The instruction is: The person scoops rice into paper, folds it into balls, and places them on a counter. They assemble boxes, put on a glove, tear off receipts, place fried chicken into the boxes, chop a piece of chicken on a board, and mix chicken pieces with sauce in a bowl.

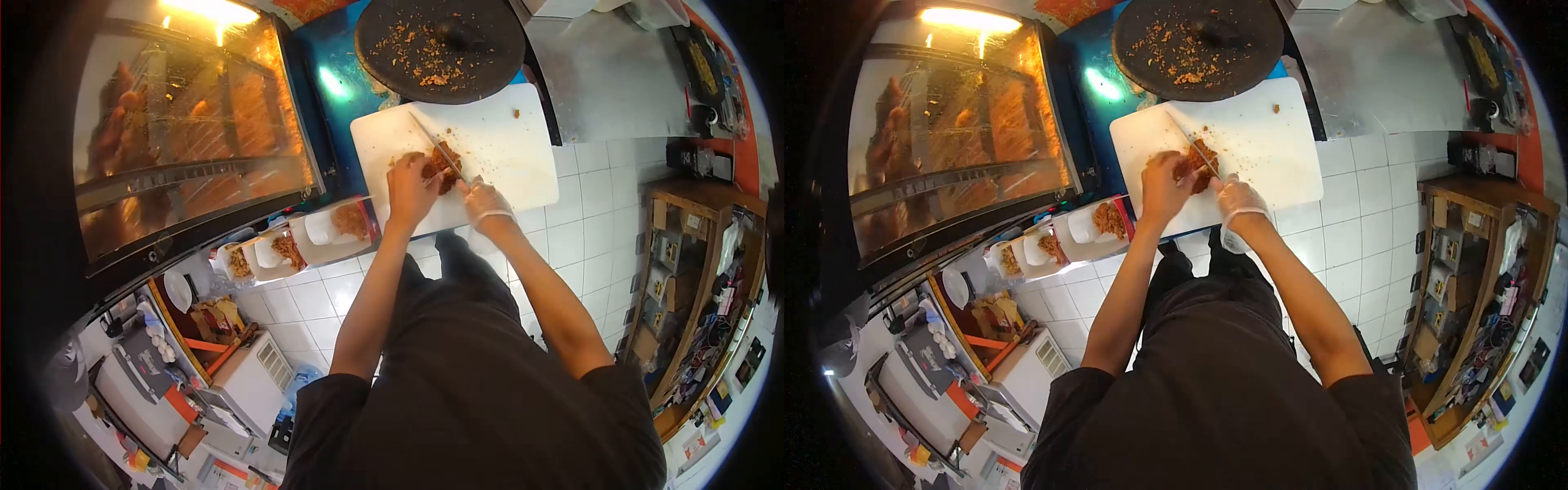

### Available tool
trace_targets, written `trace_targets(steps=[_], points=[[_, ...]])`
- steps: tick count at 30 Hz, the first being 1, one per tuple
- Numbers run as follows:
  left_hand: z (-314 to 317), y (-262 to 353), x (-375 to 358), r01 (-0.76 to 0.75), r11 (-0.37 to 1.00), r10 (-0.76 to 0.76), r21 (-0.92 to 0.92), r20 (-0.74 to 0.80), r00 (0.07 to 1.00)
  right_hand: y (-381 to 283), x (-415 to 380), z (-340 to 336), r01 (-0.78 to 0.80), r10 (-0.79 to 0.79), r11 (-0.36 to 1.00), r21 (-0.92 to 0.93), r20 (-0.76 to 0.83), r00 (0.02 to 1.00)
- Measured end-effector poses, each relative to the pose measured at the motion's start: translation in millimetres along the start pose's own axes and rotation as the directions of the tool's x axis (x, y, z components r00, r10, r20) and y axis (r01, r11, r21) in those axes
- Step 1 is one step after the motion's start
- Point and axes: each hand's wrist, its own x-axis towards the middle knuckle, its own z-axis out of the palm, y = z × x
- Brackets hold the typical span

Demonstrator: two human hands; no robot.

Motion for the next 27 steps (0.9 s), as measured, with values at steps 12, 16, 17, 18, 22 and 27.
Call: trace_targets(steps=[12, 16, 17, 18, 22, 27], points=[[6.2, -34.1, 71.6, 0.518, 0.846, -0.502, -0.127, 0.137, 0.854, -10.3, -2.0, 28.7, -0.139, 0.133, 0.983, 0.118, 0.059, 0.989], [-8.7, -27.7, 80.1, 0.543, 0.825, -0.497, -0.156, 0.255, 0.830, -33.4, -26.4, -18.8, -0.125, 0.116, 0.991, 0.050, 0.157, 0.981], [-12.5, -26.6, 75.2, 0.499, 0.865, -0.463, -0.056, 0.295, 0.836, -35.8, -36.5, -24.5, -0.150, 0.139, 0.988, 0.039, 0.208, 0.968], [-13.6, -24.5, 69.4, 0.500, 0.864, -0.464, -0.056, 0.299, 0.834, -36.0, -44.9, -25.3, -0.175, 0.163, 0.984, 0.022, 0.261, 0.952], [3.7, -42.9, 55.0, 0.525, 0.851, -0.499, -0.028, 0.271, 0.823, -15.9, -35.7, 38.7, -0.243, 0.228, 0.964, 0.103, 0.139, 0.964], [-12.8, -45.9, 100.1, 0.544, 0.834, -0.542, 0.095, 0.326, 0.775, -21.2, -5.8, 21.2, 0.220, -0.221, 0.967, -0.128, 0.009, 0.975]])
